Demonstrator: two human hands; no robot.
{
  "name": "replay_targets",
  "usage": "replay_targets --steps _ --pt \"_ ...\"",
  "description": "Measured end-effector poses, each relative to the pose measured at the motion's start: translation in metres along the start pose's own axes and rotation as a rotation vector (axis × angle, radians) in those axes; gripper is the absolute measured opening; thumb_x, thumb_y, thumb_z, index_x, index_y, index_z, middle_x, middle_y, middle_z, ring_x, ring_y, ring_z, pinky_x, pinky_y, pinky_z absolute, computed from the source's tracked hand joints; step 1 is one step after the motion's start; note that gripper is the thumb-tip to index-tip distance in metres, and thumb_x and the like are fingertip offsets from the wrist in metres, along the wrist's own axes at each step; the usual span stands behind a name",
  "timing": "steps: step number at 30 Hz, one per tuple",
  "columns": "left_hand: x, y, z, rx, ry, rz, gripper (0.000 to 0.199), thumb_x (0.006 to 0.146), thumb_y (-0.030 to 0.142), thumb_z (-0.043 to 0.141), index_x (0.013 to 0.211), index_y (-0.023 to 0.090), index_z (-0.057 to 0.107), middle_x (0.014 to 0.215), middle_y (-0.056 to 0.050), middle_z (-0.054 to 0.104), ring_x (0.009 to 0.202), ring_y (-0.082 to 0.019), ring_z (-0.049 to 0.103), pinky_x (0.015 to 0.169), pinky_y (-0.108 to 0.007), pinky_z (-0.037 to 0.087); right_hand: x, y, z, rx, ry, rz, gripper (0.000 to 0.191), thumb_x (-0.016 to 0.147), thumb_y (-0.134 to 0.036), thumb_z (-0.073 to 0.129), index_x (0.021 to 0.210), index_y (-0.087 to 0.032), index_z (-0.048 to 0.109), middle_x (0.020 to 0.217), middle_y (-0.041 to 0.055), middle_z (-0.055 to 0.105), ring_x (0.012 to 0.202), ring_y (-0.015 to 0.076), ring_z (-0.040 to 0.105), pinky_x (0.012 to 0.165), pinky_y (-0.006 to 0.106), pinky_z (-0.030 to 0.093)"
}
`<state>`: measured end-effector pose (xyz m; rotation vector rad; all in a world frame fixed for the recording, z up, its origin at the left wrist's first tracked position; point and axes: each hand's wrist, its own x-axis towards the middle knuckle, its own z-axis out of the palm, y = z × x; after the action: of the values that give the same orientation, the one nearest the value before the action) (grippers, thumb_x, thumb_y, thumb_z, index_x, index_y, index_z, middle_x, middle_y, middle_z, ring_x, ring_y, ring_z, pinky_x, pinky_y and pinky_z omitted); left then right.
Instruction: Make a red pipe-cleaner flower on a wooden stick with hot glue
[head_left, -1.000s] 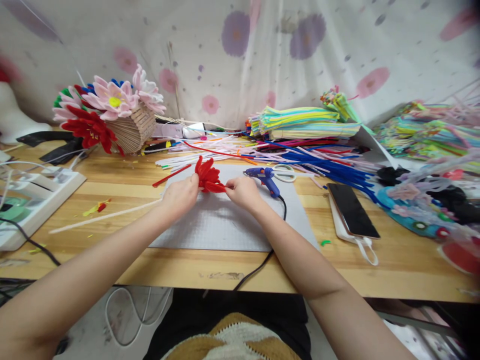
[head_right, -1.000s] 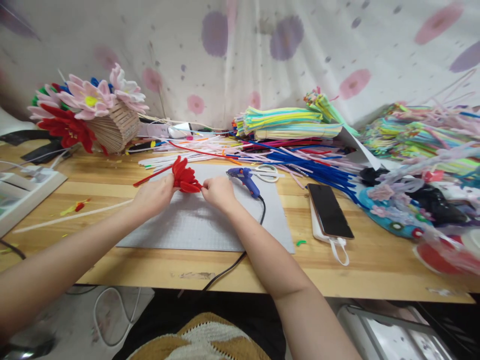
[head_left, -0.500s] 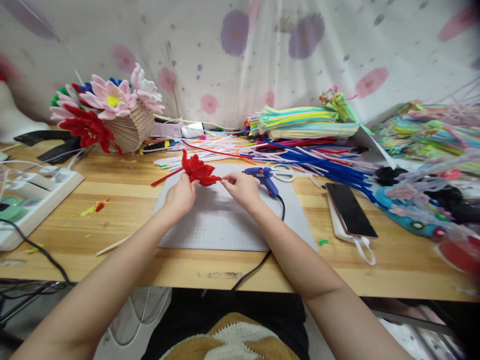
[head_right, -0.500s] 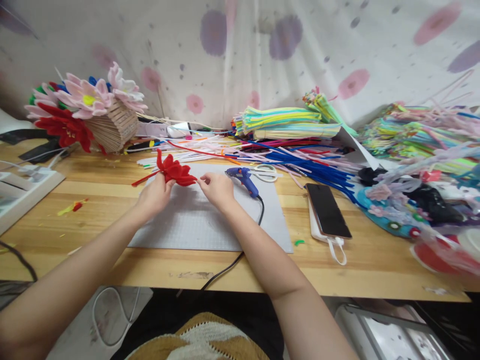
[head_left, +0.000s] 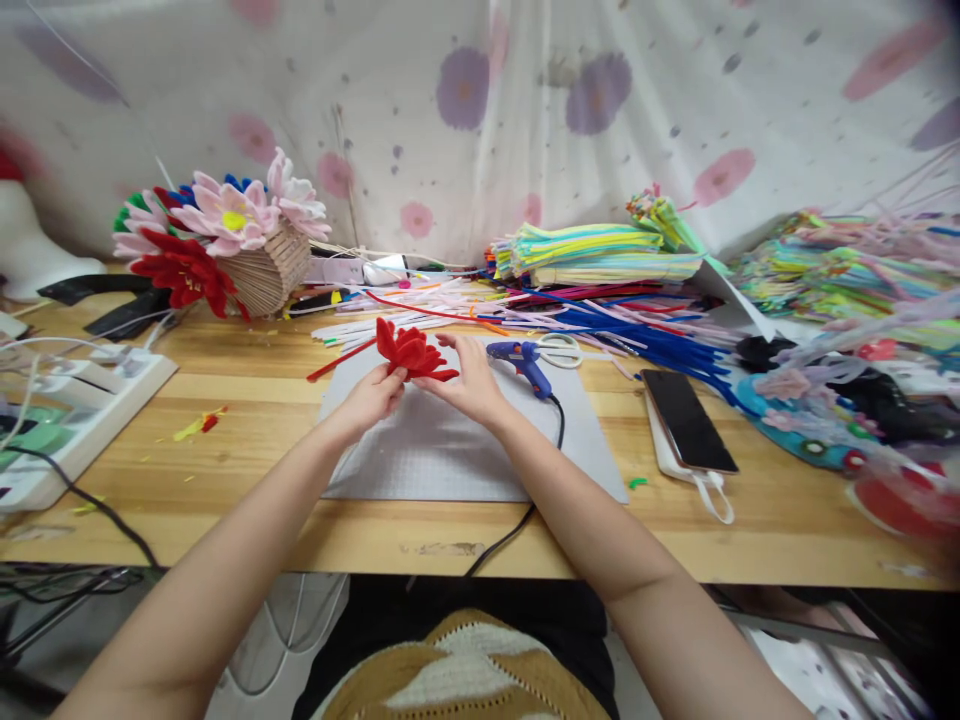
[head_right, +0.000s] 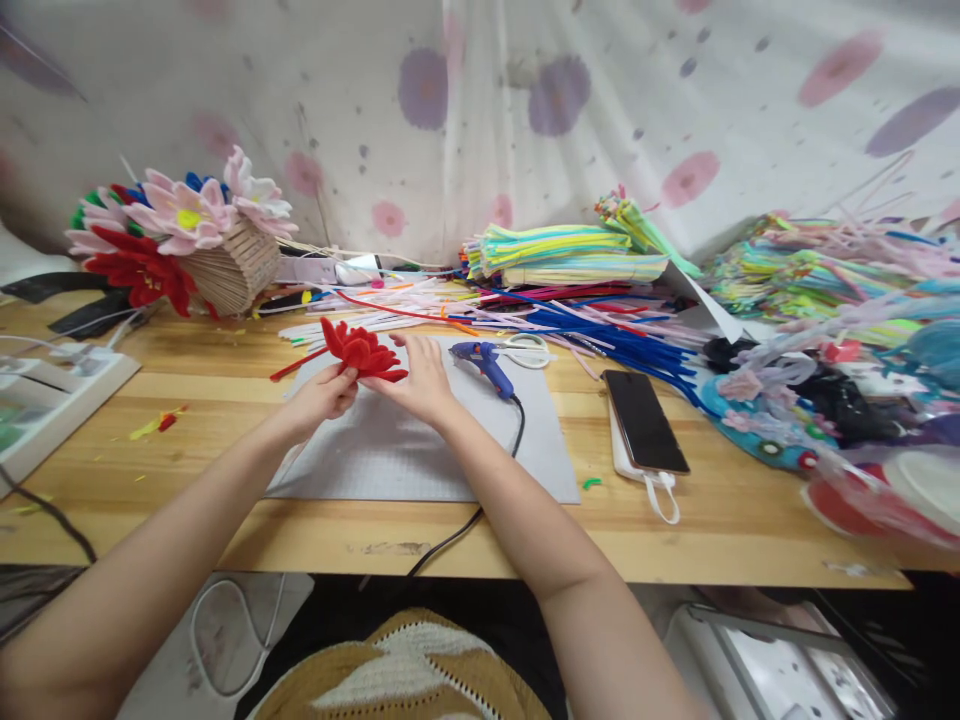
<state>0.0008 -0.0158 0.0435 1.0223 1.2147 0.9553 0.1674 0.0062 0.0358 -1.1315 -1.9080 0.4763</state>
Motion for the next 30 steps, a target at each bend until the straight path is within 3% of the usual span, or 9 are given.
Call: replay_targets --steps 4,7,11,16,22,25,28,30 --pt "-0.002 0.002 0.008 -0.147 -0.198 -0.014 0.033 0.075 0.043 0.059 0.071 0.018 0.038 0.051 0.009 0.025 0.037 -0.003 0.019 0.037 -0.014 0.010 0.004 -0.009 -0.016 0.074 -0.120 -0.104 0.065 0.063 -0.047 0.071 0.118 -0.021 0.048 0.117 0.0089 0.056 0.108 0.0225 0.050 0.094 0.037 0.037" --pt "0.003 -0.001 0.011 -0.207 -0.267 0.012 0.039 0.071 0.049 0.062 0.071 0.017 0.039 0.052 0.009 0.023 0.038 -0.002 0.017 0.037 -0.015 0.009 0.009 -0.014 -0.025 0.111 -0.171 -0.123 0.067 0.065 -0.042 0.071 0.122 -0.021 0.043 0.117 0.0083 0.056 0.104 0.0207 0.053 0.092 0.036 0.039" --pt "0.008 -0.007 0.012 -0.253 -0.334 0.019 0.042 0.069 0.052 0.062 0.069 0.017 0.038 0.053 0.009 0.021 0.039 -0.002 0.017 0.037 -0.014 0.009 0.014 -0.016 -0.031 -0.012 -0.196 -0.128 0.067 0.063 -0.034 0.072 0.123 -0.021 0.043 0.116 0.0102 0.055 0.105 0.0233 0.051 0.092 0.039 0.038" --pt "0.010 -0.013 0.017 -0.321 -0.308 -0.042 0.043 0.067 0.050 0.066 0.071 0.017 0.038 0.053 0.010 0.022 0.039 -0.002 0.016 0.037 -0.013 0.008 0.018 -0.010 -0.029 -0.046 -0.222 -0.158 0.060 0.061 -0.028 0.071 0.115 -0.017 0.047 0.114 0.0110 0.055 0.105 0.0228 0.051 0.092 0.039 0.039" --pt "0.016 -0.010 0.032 -0.398 -0.219 -0.103 0.040 0.072 0.046 0.064 0.069 0.017 0.037 0.052 0.010 0.019 0.037 -0.001 0.015 0.035 -0.012 0.009 0.028 0.009 -0.025 0.241 -0.277 0.001 0.060 0.061 -0.030 0.072 0.112 -0.017 0.043 0.103 0.0073 0.060 0.088 0.0178 0.060 0.080 0.033 0.047" --pt "0.017 0.000 0.034 -0.469 -0.288 -0.115 0.031 0.077 0.041 0.060 0.073 0.014 0.044 0.054 0.008 0.029 0.038 -0.001 0.023 0.035 -0.011 0.014 0.035 0.018 -0.028 0.359 -0.267 0.043 0.070 0.058 -0.029 0.075 0.117 -0.018 0.040 0.104 0.0069 0.059 0.090 0.0171 0.060 0.079 0.031 0.048" --pt "0.018 0.008 0.034 -0.549 -0.362 -0.167 0.029 0.085 0.040 0.047 0.082 0.012 0.053 0.062 0.001 0.045 0.046 -0.004 0.040 0.040 -0.014 0.031 0.042 0.025 -0.033 0.390 -0.262 0.067 0.074 0.055 -0.027 0.077 0.120 -0.019 0.042 0.109 0.0068 0.056 0.093 0.0171 0.059 0.082 0.032 0.048" --pt "0.019 0.008 0.034 -0.533 -0.331 -0.188 0.029 0.087 0.038 0.044 0.087 0.011 0.056 0.071 -0.004 0.053 0.056 -0.007 0.050 0.048 -0.017 0.041 0.045 0.028 -0.035 0.397 -0.299 0.083 0.077 0.056 -0.026 0.076 0.123 -0.020 0.041 0.109 0.0062 0.056 0.091 0.0164 0.060 0.083 0.032 0.048"
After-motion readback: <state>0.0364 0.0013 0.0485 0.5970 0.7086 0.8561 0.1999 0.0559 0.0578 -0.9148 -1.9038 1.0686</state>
